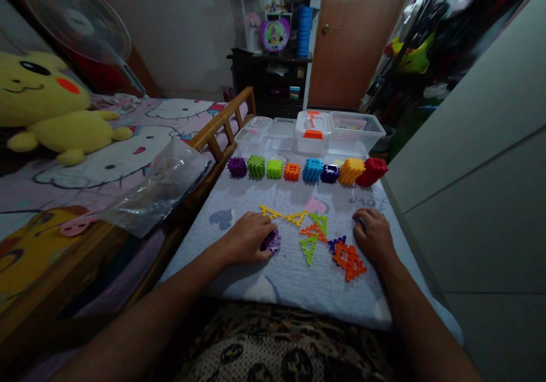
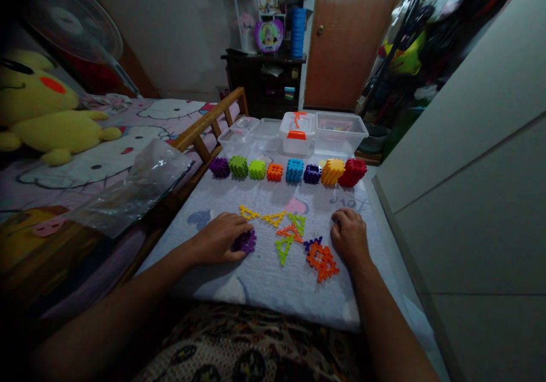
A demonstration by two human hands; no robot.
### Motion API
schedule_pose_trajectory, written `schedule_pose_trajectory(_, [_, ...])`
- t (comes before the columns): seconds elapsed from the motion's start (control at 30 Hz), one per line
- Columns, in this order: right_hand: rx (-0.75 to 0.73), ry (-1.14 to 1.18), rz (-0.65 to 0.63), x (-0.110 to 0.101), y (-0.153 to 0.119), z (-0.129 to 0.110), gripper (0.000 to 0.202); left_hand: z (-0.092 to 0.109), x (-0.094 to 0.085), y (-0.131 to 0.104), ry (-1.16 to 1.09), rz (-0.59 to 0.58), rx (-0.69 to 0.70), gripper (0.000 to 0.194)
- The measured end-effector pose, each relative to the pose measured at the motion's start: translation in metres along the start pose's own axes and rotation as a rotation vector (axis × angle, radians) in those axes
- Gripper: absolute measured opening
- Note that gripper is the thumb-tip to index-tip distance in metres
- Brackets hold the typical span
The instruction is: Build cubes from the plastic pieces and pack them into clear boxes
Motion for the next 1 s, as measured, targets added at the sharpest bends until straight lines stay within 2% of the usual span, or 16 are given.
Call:
schedule_pose_trajectory(0.1, [-0.010, -0.002, 0.001, 0.001, 0.000, 0.002, 0.019, -0.024, -0.018, -0.001, -0.039, 0.099, -0.037, 0.044])
schedule_pose_trajectory(0.27, [-0.035, -0.009, 0.019, 0.005, -0.001, 0.008, 0.017, -0.104, -0.066, 0.005, -0.036, 0.346, -0.208, 0.046])
schedule_pose_trajectory(0.37, [-0.045, -0.002, 0.027, 0.007, 0.000, 0.010, 0.017, -0.151, -0.086, 0.020, 0.033, 0.354, -0.320, 0.052])
schedule_pose_trajectory(0.47, [-0.042, 0.011, 0.028, 0.008, -0.001, 0.010, 0.017, -0.183, -0.093, 0.042, 0.100, 0.289, -0.407, 0.058])
schedule_pose_trajectory(0.57, [-0.037, 0.021, 0.031, 0.009, -0.001, 0.010, 0.017, -0.201, -0.091, 0.062, 0.153, 0.189, -0.425, 0.058])
schedule_pose_trajectory(0.7, [-0.037, 0.032, 0.032, 0.009, -0.001, 0.011, 0.017, -0.214, -0.089, 0.077, 0.207, 0.103, -0.423, 0.056])
schedule_pose_trajectory(0.87, [-0.023, 0.036, 0.024, 0.008, -0.001, 0.010, 0.017, -0.220, -0.091, 0.082, 0.235, 0.027, -0.395, 0.056])
schedule_pose_trajectory(1.0, [-0.009, 0.032, 0.011, 0.007, -0.001, 0.008, 0.017, -0.222, -0.094, 0.082, 0.227, 0.034, -0.354, 0.056])
Point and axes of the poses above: each hand's wrist, its own y-axis towards the middle knuckle, its own x-axis out of the palm, z = x × y, the point moved 2 cm from there along y, towards the middle knuckle, and after that the axes turned 2 degrees about -y, right-handed, at the moved point
